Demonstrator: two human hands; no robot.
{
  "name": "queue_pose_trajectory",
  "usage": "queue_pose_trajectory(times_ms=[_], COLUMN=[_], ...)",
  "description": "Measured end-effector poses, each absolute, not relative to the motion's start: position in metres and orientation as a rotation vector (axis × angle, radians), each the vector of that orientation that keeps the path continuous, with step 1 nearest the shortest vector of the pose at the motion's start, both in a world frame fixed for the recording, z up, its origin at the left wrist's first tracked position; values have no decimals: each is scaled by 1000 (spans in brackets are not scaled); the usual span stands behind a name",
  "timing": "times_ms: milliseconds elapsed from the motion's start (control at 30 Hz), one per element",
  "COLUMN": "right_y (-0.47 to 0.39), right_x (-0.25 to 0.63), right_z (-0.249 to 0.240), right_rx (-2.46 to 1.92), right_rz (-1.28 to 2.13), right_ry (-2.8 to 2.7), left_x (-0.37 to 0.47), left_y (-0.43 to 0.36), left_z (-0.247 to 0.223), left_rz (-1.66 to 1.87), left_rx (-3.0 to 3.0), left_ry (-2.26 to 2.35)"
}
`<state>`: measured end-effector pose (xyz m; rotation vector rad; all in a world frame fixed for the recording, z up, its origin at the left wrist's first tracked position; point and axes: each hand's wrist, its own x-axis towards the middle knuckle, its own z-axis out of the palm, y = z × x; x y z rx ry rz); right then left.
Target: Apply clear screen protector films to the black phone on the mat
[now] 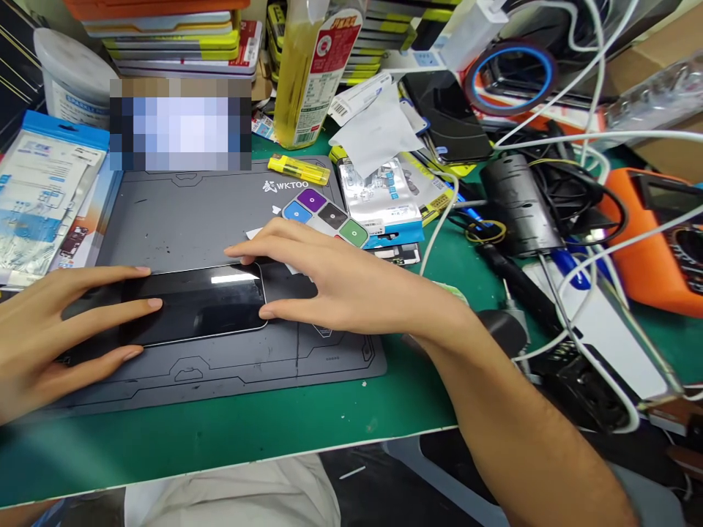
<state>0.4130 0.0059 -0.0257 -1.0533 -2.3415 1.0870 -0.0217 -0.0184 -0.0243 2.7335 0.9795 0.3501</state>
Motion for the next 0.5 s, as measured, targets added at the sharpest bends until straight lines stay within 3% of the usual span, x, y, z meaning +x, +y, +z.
queue_pose_trajectory(times_ms=[500], right_y=[12], right_x=[404], right_z=[-33], right_rx=[-1008], right_rz=[1022], right_ry=[-2273], left_x=[-26], left_y=[-13], left_z=[-28], left_rz=[355], left_rx=[2780], left_ry=[935])
